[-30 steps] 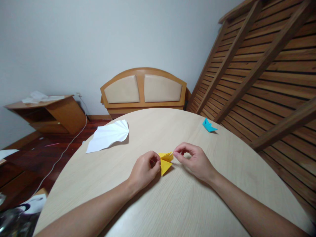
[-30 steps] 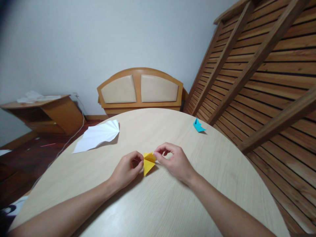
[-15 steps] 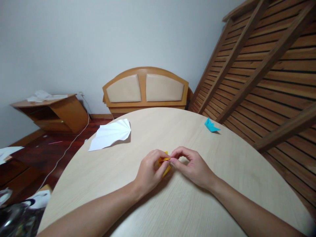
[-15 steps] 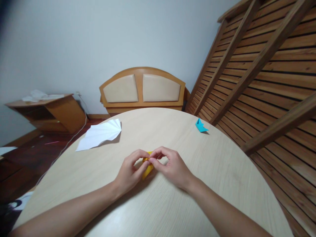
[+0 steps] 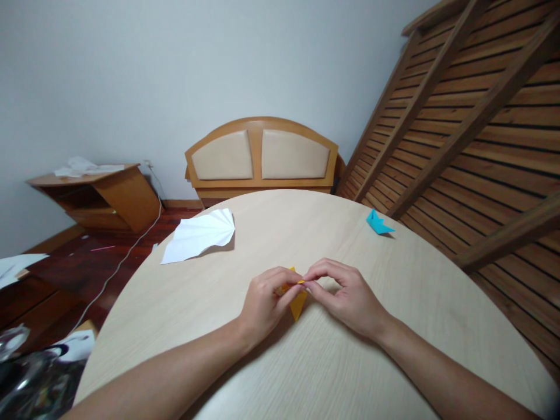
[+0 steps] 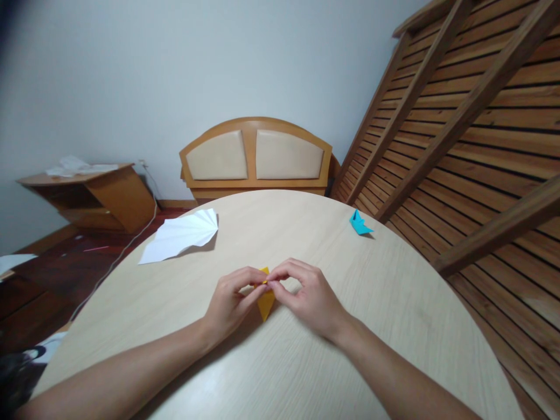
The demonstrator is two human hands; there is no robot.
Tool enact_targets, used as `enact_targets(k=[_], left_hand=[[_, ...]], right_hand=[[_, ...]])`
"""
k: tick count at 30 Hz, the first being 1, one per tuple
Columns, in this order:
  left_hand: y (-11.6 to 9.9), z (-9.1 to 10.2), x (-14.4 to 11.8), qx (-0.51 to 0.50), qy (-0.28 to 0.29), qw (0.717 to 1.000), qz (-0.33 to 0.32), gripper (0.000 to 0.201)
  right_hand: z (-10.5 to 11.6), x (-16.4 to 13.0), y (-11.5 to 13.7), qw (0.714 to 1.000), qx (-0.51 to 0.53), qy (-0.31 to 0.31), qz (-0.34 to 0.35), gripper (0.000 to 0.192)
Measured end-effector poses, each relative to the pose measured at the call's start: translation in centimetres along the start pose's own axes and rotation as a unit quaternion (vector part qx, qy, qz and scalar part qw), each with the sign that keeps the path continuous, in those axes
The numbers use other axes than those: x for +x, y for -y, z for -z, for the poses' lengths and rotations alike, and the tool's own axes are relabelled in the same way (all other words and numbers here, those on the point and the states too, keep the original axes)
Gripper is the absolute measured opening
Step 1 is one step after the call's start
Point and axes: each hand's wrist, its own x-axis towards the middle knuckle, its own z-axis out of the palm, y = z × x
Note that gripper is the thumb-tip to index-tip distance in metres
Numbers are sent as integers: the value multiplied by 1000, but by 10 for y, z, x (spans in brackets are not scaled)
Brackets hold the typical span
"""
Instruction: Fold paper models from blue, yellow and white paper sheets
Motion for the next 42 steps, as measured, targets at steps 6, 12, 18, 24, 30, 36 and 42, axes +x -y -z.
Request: enact_targets(k=[6,12,18,24,30,36,42], left_hand=[[1,-1,0,-2,-1,1000,-2,11],[0,-1,-1,-13,-8,1000,3,12],[1,0,1,-21,-5,999,26,15],[0,0,1,-40,-7,998,43,15],[0,0,0,-29,-6,999,25,14],[2,0,0,-15,1,1000,4,14],[1,0,0,-30,-16,999,23,13]], right_hand=[[-2,0,2,999,-36,-4,8,5],[-3,-1,5,999,-28,-11,-40,6],[-5,2,-1,989,82,-10,-126,8],[-4,5,-6,979,138,11,-150,14],[-4,3,-7,979,135,24,-154,11],[-3,1,-4,984,116,29,-132,9],[1,0,-3,997,16,24,-72,8]])
